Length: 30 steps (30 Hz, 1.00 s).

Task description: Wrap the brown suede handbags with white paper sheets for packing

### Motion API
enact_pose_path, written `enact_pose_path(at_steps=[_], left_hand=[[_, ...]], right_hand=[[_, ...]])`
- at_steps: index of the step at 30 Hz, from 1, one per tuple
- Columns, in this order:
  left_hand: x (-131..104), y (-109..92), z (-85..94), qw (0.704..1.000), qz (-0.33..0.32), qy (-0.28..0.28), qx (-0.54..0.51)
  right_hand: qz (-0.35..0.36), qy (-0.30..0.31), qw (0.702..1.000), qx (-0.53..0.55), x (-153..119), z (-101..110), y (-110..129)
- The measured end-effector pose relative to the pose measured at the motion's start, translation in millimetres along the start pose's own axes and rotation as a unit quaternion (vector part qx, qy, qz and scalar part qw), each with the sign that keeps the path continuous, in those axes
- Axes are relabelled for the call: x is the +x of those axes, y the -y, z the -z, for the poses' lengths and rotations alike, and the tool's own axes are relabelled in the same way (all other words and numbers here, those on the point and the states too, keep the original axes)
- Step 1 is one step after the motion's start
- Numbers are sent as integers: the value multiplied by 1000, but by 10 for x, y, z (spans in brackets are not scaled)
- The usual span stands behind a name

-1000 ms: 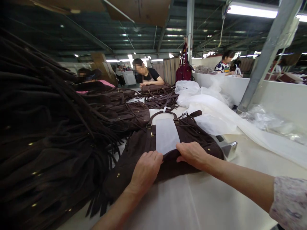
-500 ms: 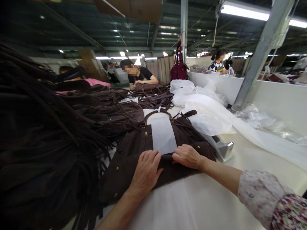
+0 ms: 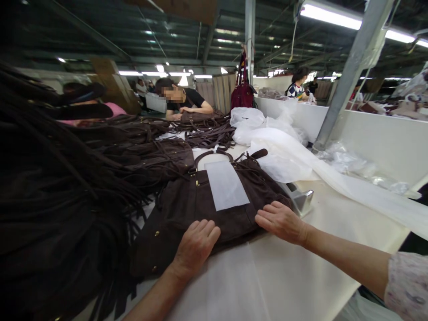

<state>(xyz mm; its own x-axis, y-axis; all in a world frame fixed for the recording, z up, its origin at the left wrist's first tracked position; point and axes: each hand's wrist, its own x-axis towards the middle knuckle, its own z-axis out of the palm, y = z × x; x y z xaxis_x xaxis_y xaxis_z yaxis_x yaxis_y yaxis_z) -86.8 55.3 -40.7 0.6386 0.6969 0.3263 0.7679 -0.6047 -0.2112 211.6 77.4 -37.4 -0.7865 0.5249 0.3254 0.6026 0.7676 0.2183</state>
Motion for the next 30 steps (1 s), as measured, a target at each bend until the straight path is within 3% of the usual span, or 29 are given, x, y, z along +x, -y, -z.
enact_pose_path(at_steps=[4,7,16,22,25,30], left_hand=[[-27,-31,18,1000,-20,3,3],[-67,-66,18,1000,-23,4,1],[-270,-186,-52,999,-15,-2,-31],[-338,-216,34,994,0,77,-80],[-342,-252,62,992,20,88,-84],[-321,-278,83,991,23,95,-88]], right_hand=[[43,-40,998,1,-209,-257,-97],[29,-21,999,-25,-264,-303,-153],[-15,77,996,-34,-451,-221,-1],[-8,98,995,-25,-552,-206,20],[-7,104,995,9,-606,-178,41],[-35,144,984,96,-429,94,14]])
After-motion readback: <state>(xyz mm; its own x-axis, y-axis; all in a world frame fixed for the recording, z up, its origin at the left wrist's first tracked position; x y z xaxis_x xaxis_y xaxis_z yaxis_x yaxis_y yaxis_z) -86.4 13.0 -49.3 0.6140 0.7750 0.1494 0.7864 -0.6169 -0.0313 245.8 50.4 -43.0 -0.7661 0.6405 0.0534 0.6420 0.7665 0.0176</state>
